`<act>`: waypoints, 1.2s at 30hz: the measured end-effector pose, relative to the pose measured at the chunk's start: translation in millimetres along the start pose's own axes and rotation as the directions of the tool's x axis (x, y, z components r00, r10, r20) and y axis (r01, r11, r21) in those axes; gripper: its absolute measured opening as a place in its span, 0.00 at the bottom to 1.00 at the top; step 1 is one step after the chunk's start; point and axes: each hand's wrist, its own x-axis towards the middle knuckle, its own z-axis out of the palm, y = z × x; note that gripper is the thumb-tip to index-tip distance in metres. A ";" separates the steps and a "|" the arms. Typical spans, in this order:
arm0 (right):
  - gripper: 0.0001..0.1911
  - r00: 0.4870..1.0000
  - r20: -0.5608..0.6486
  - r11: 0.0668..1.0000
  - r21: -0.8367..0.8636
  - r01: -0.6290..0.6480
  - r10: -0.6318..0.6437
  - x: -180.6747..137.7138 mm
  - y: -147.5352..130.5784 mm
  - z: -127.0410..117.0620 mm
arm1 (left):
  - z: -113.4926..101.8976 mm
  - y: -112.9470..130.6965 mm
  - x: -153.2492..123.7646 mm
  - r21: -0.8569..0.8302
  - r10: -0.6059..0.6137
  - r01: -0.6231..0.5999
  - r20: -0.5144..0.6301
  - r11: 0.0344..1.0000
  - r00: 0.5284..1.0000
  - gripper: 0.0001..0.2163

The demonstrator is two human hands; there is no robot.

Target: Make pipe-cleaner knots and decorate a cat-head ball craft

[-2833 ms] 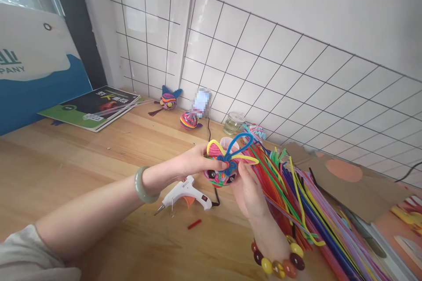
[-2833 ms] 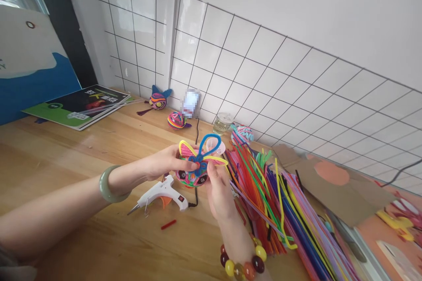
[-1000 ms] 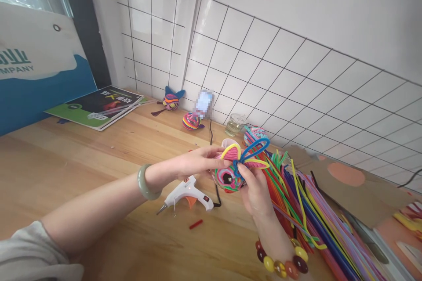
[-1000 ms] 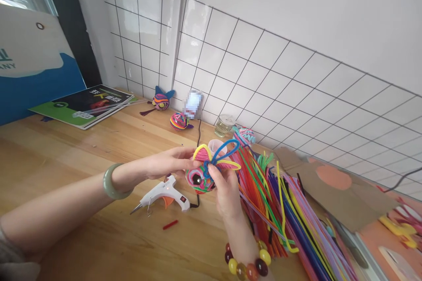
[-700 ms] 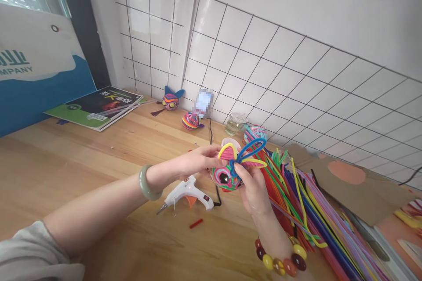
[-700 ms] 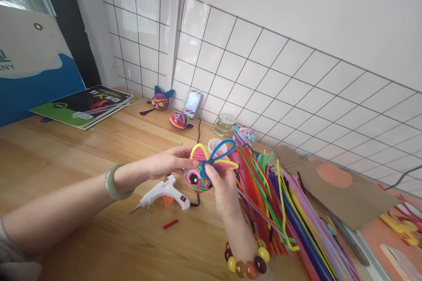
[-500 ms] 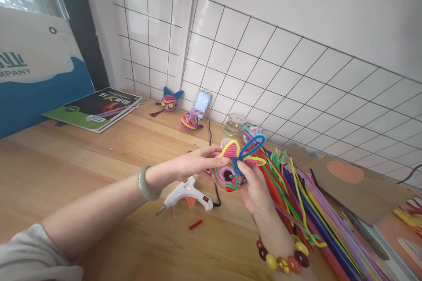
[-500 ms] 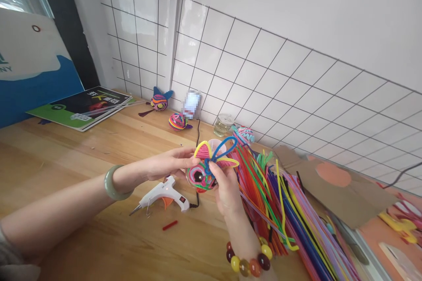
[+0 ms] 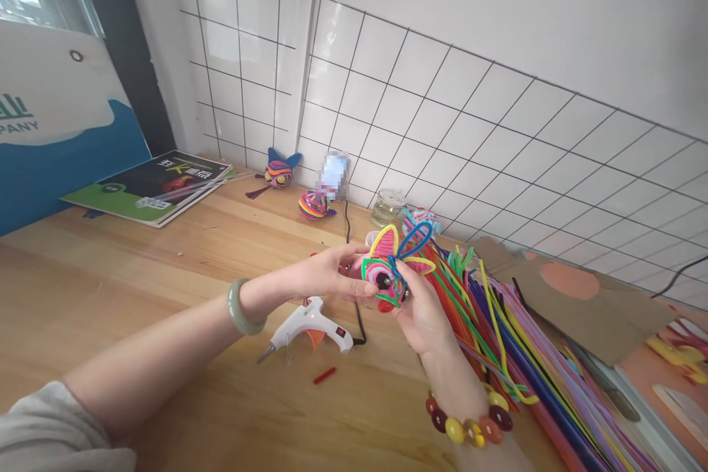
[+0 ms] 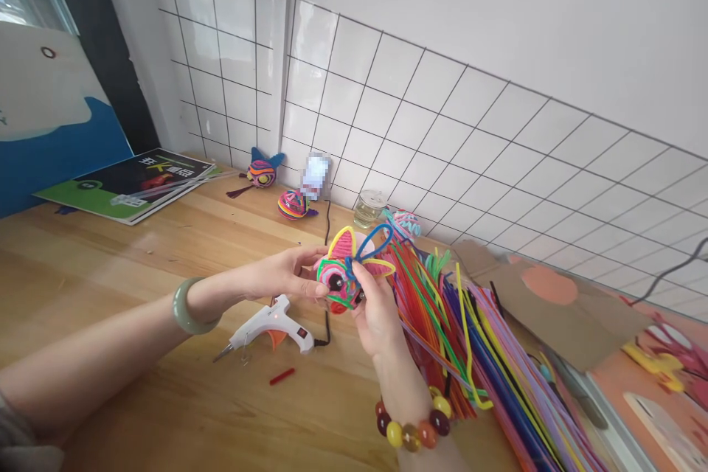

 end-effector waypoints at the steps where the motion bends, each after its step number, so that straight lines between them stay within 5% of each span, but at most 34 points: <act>1: 0.20 1.000 0.004 1.000 -0.003 -0.002 0.002 -0.3 0.0 0.1 | -0.7 -0.6 0.2 0.019 0.002 -0.002 -0.005 1.000 1.000 0.26; 12: 0.19 1.000 0.018 1.000 -0.020 0.017 -0.017 -3.2 -2.4 2.7 | -0.7 0.0 1.1 0.017 0.042 -0.042 -0.018 0.999 0.999 0.24; 22: 0.23 0.976 0.196 0.994 0.016 -0.105 0.099 -3.8 -7.9 -3.5 | -12.4 -5.2 1.3 -0.068 -0.047 0.046 -0.026 0.997 0.999 0.26; 30: 0.19 0.979 0.190 0.997 0.006 -0.076 0.073 -4.6 -13.8 -1.9 | -16.0 0.5 0.5 -0.215 -0.009 0.012 0.019 0.977 1.000 0.24; 36: 0.16 0.997 0.067 0.999 0.032 0.030 -0.032 1.8 -12.2 -10.1 | -20.0 -0.9 1.4 -0.189 0.092 -0.093 -0.010 0.978 0.996 0.27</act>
